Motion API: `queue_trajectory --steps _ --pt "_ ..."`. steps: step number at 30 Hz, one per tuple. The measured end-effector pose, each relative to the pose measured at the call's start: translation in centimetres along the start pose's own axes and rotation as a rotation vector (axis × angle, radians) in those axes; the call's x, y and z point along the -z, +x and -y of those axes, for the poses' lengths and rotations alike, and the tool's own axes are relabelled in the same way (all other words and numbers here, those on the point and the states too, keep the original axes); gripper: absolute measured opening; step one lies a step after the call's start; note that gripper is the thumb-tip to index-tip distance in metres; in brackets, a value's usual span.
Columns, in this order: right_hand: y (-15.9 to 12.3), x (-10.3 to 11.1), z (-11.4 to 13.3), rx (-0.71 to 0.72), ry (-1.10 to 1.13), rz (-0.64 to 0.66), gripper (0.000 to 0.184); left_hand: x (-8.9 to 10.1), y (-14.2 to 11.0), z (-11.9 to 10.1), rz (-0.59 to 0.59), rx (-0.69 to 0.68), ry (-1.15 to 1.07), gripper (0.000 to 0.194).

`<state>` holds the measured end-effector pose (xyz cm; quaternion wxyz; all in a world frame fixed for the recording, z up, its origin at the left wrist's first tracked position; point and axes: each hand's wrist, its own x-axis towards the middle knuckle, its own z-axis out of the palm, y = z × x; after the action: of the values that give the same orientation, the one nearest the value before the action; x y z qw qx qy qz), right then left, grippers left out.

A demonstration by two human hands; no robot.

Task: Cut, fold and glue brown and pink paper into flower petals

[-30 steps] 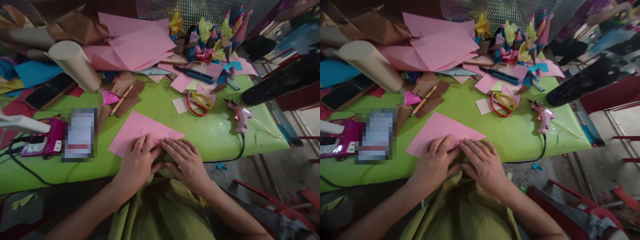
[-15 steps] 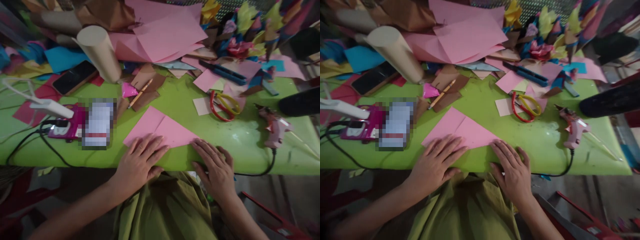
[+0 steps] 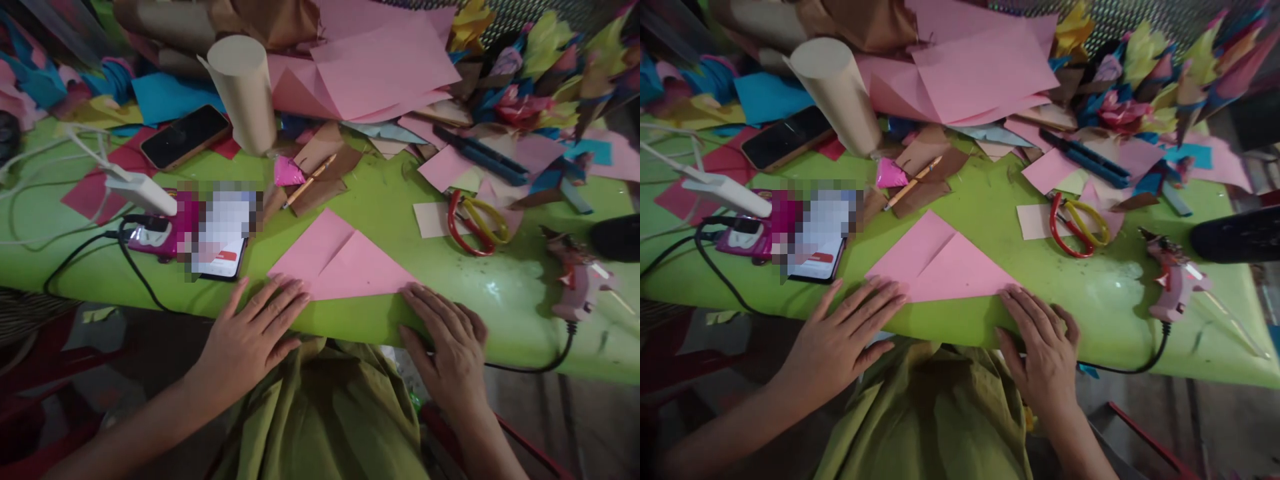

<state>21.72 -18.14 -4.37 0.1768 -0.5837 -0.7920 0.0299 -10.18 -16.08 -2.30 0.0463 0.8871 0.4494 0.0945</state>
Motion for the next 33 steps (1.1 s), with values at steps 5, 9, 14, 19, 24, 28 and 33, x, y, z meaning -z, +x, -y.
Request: queue_trajectory --steps 5,9,14,19,24,28,33 --pt "0.7 0.4 -0.3 0.056 -0.027 0.002 0.047 -0.5 0.1 -1.1 -0.158 -0.002 -0.033 0.048" --pt "2.1 0.2 -0.2 0.095 -0.098 -0.048 0.045 -1.3 1.2 -2.2 -0.055 -0.074 -0.029 0.055" --pt "3.2 -1.2 1.4 0.317 -0.055 -0.012 0.066 -1.7 2.0 -2.5 0.036 -0.087 -0.008 0.061" --pt "1.9 -0.7 0.9 0.688 0.258 0.061 0.053 -1.6 2.0 -2.1 0.004 -0.101 -0.048 0.054" --pt "1.8 -0.4 -0.2 0.436 0.104 -0.004 0.056 -1.8 2.9 -1.5 -0.034 -0.155 -0.178 0.047" --pt "0.8 -1.3 -0.4 0.404 -0.003 0.019 0.062 -1.6 3.7 -0.6 -0.047 -0.092 -0.234 0.034" --pt "-1.7 -1.6 0.1 0.319 -0.037 -0.047 0.064 -0.7 3.6 -0.4 -0.211 0.054 -0.431 0.022"
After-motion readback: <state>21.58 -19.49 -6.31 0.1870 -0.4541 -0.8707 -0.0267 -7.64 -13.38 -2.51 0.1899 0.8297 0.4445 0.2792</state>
